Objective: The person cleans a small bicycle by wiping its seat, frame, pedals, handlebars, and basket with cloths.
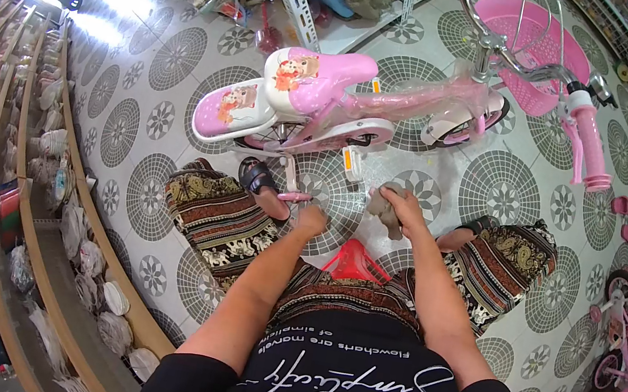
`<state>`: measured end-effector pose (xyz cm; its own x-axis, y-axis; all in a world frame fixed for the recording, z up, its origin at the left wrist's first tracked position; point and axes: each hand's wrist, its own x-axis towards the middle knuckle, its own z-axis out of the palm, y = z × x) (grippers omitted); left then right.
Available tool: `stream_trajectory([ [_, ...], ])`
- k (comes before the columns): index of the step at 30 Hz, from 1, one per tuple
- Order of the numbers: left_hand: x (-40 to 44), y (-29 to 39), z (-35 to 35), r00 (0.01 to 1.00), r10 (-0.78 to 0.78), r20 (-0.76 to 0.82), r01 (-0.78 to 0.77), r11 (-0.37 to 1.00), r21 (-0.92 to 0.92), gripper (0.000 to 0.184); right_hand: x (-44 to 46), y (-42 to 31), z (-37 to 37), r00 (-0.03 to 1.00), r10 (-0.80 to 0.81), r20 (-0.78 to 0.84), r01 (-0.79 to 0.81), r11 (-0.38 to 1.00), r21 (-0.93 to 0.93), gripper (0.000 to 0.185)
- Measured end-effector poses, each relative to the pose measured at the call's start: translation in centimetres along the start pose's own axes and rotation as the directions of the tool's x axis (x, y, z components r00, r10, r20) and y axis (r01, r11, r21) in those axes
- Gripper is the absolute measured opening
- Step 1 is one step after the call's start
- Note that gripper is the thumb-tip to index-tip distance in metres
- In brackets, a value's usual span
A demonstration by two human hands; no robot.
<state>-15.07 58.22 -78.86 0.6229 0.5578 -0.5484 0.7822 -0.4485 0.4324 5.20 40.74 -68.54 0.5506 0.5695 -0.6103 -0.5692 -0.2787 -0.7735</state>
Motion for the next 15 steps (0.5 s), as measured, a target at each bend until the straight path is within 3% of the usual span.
stream_trajectory([
  [3,0.3,2.8,-3.7,0.991,0.012,-0.133,-0.047,0.964,-0.260,0.030,0.8,0.5,0.2,0.999,-0.052,0.012,0.051,0.997,0.065,0.055],
  [4,0.3,4.1,-5.2,0.986,0.013,-0.165,-0.073,0.930,-0.360,0.029,0.3,-0.5,0.5,0.994,-0.071,-0.082,0.078,0.993,0.084,0.048],
  [7,-2.4,7.5,-9.8,0.989,-0.045,-0.141,-0.056,0.767,-0.639,0.023,-0.7,-5.2,-0.9,0.971,-0.085,-0.222,0.190,0.840,0.508,0.045],
  [10,-4.6,9.7,-13.0,0.947,0.080,-0.310,-0.264,0.744,-0.614,0.019,-0.9,-10.0,-5.0,0.887,-0.271,-0.375,0.462,0.565,0.683,0.039],
  [12,-5.1,11.6,-14.7,0.938,0.199,-0.282,-0.340,0.675,-0.655,0.019,-3.9,-14.0,-7.3,0.767,-0.380,-0.517,0.639,0.529,0.559,0.038],
  [15,-6.5,15.3,-17.8,0.940,0.293,-0.173,-0.330,0.655,-0.680,0.024,-7.8,-18.3,-11.2,0.687,-0.425,-0.589,0.716,0.262,0.647,0.040],
])
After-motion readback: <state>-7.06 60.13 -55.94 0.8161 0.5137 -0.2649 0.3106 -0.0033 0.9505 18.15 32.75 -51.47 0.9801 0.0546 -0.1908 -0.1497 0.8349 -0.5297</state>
